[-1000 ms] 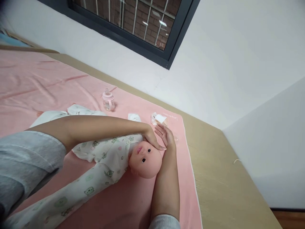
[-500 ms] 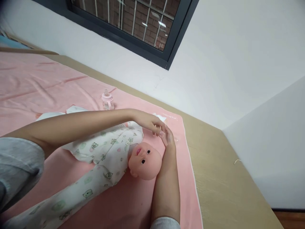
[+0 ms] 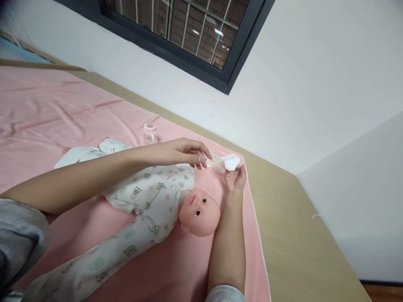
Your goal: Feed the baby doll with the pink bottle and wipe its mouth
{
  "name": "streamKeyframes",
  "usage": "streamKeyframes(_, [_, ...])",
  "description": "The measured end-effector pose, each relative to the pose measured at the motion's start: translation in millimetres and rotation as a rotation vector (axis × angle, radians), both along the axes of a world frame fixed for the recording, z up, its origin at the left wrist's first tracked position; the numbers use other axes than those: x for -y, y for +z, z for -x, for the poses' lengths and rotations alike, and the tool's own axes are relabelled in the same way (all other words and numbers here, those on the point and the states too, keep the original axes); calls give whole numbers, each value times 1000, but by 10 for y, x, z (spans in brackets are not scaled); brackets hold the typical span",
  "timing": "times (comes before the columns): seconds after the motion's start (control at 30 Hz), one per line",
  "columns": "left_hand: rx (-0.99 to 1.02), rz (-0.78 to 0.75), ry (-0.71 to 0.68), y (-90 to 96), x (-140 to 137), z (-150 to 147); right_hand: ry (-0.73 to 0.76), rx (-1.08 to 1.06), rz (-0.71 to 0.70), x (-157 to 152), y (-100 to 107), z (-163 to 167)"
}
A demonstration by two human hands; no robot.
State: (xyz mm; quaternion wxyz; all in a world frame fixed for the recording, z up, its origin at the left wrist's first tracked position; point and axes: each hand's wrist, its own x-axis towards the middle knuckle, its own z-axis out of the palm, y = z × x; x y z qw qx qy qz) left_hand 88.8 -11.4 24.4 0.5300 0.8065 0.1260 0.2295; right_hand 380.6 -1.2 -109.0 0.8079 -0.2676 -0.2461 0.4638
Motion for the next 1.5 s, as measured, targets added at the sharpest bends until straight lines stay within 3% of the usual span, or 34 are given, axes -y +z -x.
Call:
streamKeyframes(0.2, [-12,23,116,-207,-100,30,57,271,17,293,544,109])
streamKeyframes(0.3, [13,37,125,-293,-116,6,194,502,-3,475,796,286])
streamKeyframes(0.5, [86,47,99,-318,-27,-13,290,840,38,687,1099,743])
streamKeyframes(0.63, [121,130,66,-331,15,21,283,1025,76,765,1159,936])
streamKeyframes(0.77, [97,109,95,-391,-23,66,210,1104,32,845,1193,1038])
streamKeyframes(0.97, [35,251,-70,-448,-46,146,77,1162,-8,959,1244,1154])
streamKeyframes(1.13, [60,75,-31,-463,-41,220,-1,1164,2,939,1217,1184])
streamKeyframes(1.27, [226,-35,18,-438,-49,269,-25,1130,-7,873,1178,1222])
streamKeyframes(1.5, [391,66,66,-366,-36,306,19,1146,14,939,1220,1374])
